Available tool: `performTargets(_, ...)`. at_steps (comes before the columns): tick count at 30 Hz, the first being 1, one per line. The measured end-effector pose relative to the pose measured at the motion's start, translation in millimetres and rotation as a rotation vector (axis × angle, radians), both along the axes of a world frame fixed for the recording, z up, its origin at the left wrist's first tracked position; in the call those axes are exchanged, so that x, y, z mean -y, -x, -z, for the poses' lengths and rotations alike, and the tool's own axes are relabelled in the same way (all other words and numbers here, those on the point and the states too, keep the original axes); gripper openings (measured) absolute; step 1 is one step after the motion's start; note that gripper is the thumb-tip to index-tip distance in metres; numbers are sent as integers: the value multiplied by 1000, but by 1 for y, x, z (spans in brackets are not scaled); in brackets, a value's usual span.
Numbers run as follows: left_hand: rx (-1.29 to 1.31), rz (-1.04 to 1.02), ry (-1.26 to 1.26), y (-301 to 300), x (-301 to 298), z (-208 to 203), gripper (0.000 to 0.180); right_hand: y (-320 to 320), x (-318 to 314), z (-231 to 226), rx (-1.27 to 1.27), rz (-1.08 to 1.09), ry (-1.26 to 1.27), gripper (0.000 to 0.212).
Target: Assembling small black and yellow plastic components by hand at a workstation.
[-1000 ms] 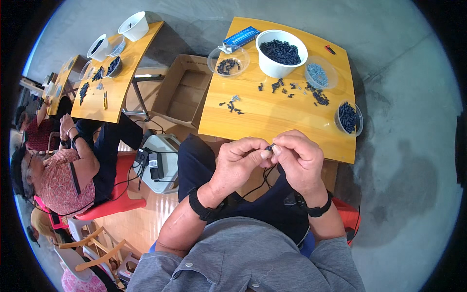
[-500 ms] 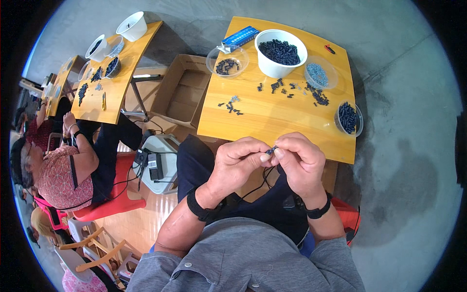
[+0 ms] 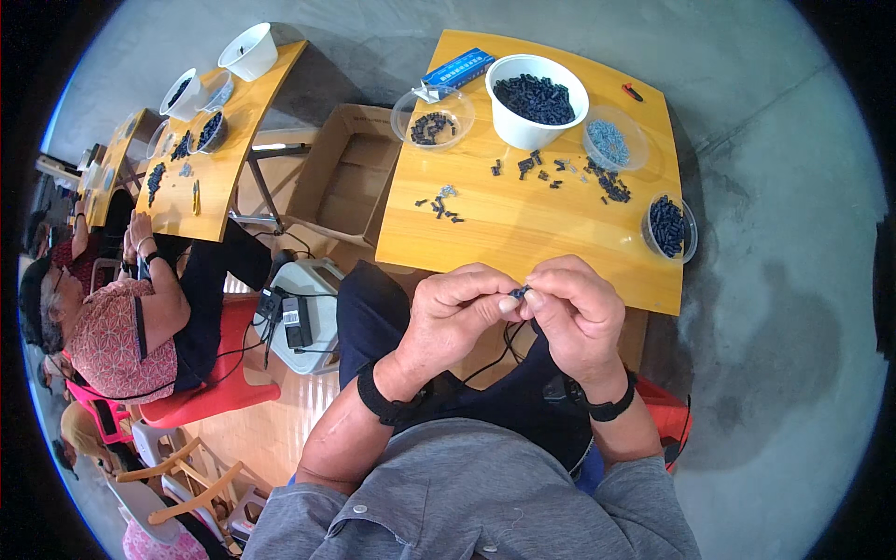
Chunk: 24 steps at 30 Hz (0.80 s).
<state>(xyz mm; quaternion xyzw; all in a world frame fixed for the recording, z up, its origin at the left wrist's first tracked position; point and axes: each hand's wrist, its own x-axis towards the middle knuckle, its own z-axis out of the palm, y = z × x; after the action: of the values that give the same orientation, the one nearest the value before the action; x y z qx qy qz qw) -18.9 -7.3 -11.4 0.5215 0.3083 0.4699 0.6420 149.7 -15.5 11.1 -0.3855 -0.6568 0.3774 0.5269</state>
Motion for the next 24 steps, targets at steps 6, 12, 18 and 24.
performTargets(6,-11,-13,27,-1,-2,4,8,1,-4,1,63,35,-43,10)
performTargets(12,-17,-82,76,-4,0,5,9,4,-7,-3,205,60,-119,10)
performTargets(18,26,-45,225,-4,4,8,10,4,-8,4,277,88,-237,11)
performTargets(24,151,77,344,-2,8,8,12,0,-5,5,276,42,-291,11)
